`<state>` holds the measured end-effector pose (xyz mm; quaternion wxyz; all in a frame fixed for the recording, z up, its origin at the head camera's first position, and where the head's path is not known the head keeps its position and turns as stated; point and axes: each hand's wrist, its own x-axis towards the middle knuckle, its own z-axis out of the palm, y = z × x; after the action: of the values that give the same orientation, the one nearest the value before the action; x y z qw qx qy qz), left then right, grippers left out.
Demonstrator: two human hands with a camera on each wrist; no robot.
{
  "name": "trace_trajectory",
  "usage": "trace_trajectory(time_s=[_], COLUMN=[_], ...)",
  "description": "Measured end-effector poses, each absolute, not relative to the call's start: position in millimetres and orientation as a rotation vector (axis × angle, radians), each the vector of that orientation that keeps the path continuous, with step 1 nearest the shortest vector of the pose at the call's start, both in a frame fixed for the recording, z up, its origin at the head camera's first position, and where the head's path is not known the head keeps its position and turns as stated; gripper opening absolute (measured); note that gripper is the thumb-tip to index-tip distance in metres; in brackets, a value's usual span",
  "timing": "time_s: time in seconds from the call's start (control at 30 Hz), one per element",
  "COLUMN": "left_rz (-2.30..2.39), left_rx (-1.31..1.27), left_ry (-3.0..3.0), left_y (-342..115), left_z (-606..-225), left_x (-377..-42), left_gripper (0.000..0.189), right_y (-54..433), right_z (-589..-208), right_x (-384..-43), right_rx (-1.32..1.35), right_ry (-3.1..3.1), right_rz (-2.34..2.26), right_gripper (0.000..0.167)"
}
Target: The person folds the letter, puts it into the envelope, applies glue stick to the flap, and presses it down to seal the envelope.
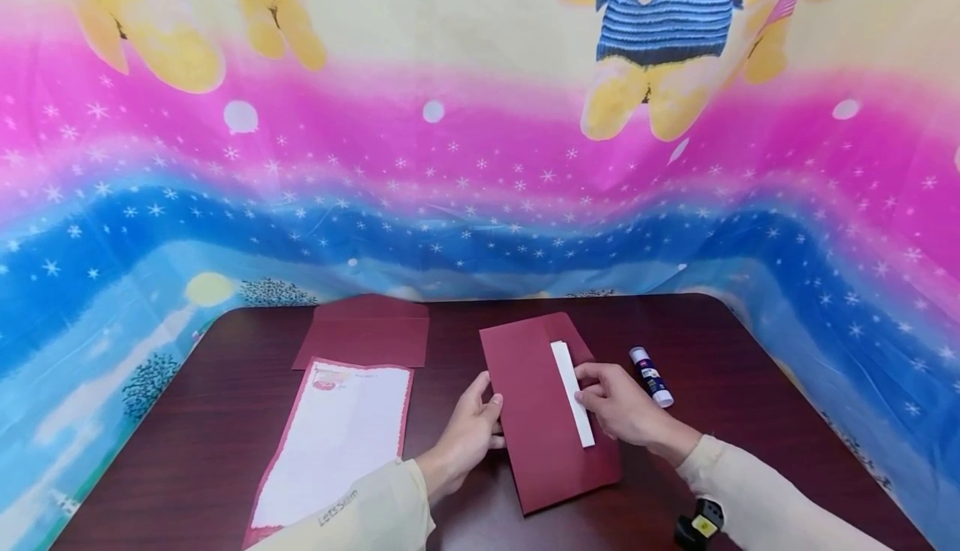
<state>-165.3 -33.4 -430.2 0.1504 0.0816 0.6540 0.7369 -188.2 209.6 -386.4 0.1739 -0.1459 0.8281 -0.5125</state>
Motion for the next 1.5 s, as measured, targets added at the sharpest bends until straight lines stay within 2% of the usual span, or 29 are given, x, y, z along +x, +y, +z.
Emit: trace_trajectory(time_s=[0.3,0.63,0.83,0.93,1.17,1.5], left_rz=[2.11,2.13,2.148,2.152,2.165,2.152], left_rx=[0.249,0.225,0.251,0.26,0.188,0.056], left_ry=[1.896,1.912,1.889,1.887,1.947,2.005], left_y=[-34,-35,-32,-30,-24,-23], left_z=[-431,-430,-427,-425,-424,-429], left_x=[-164,-162,-160,-160,-157,-157], left_gripper=[0.043,0.042,0.038,0.035,0.053,0.059], right_y=[208,204,204,203,195,192], right_z=[-385,-382,-377,-375,-373,-374], right_x=[-188,-186,-185,-183,-182,-185], right_rx=[-0.409,-0.402,-0.641,-0.6,-0.344,-0.492], right_ry=[2.268,2.241,2.729,2.945,3.019,2.859], right_rz=[-1.455,-1.457,-1.154,-0.997,-1.095,-1.212], right_gripper=[0.028,0.022,0.016,0.013,0.005,0.014])
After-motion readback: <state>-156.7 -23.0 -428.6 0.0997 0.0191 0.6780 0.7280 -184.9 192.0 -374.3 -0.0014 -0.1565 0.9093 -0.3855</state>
